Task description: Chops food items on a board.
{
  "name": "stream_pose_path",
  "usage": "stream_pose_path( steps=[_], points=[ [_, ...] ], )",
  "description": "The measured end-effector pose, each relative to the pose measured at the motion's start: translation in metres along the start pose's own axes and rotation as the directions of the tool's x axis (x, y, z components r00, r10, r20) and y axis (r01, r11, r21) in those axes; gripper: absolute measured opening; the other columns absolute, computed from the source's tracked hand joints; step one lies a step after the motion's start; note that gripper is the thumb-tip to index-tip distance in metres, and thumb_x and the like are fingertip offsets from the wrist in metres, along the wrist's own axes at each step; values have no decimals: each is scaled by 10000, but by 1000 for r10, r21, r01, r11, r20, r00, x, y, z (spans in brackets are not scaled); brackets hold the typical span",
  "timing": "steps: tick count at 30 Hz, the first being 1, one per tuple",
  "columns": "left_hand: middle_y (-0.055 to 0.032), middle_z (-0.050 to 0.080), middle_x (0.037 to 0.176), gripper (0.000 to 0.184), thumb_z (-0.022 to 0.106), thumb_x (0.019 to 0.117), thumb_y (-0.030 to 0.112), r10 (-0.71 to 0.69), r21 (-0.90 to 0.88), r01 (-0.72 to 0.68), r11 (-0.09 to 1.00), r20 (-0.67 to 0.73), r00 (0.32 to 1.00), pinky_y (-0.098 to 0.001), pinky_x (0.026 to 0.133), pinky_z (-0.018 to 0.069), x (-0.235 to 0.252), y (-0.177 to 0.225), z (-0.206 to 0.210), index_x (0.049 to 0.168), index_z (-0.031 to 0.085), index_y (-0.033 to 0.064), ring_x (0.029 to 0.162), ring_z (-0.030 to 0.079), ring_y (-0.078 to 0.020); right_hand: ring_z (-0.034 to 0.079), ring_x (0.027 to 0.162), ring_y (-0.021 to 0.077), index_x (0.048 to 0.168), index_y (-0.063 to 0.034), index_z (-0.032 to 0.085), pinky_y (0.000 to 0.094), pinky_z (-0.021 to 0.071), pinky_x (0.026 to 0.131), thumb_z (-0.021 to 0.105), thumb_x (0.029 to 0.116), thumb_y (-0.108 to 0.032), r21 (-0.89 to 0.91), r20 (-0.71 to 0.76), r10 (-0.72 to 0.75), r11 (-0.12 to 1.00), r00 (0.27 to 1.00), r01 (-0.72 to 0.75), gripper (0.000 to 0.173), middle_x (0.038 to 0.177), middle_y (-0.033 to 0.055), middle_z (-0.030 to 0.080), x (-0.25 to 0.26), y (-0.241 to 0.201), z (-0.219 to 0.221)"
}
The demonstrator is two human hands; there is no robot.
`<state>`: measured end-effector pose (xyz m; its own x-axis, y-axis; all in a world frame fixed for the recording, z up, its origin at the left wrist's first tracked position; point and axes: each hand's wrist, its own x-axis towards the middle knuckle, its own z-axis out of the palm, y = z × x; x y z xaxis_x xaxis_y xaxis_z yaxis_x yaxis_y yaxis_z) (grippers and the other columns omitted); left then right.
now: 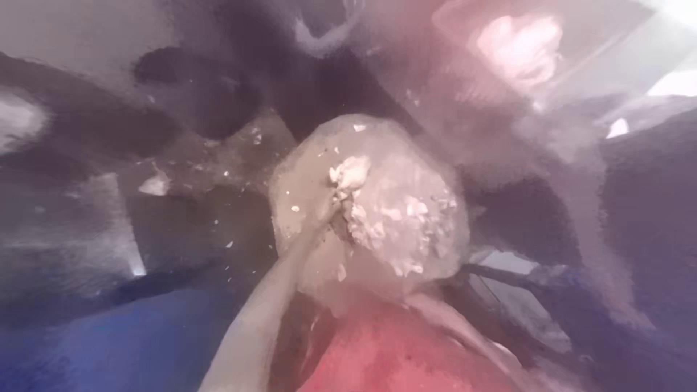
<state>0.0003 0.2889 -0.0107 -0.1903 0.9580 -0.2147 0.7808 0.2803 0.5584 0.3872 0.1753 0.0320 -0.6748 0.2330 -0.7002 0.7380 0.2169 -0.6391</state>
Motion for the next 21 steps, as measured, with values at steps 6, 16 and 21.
stream_pose_path(
  steps=[6,16,21],
  points=[
    [-108,672,948,246,649,1013,241,-190,-376,137,916,-106,976,-408,755,549,-43,29,-71,1196,648,76,795,634,-190,642,1125,405,1247,-16,668,631,480,980,537,1058,-209,-1,168,-207,978,964,210,301,1187,238,675,36,-4,-31],
    [-46,579,743,86,536,985,-62,-451,-446,355,822,-128,883,-169,594,472,-222,131,-206,1012,617,-73,598,528,-38,681,1060,327,1400,-27,548,527,529,968,464,1085,-339,198,-484,128,980,866,-34,451,1152,206,685,35,-49,-24],
    [64,637,765,137,531,943,73,-188,-482,-6,876,-355,916,-134,575,483,-277,16,-157,963,665,49,634,568,44,630,1175,338,1384,-3,566,538,476,1044,465,1065,-486,191,-154,76,981,985,-45,587,1251,230,650,42,-24,13]
  ],
)
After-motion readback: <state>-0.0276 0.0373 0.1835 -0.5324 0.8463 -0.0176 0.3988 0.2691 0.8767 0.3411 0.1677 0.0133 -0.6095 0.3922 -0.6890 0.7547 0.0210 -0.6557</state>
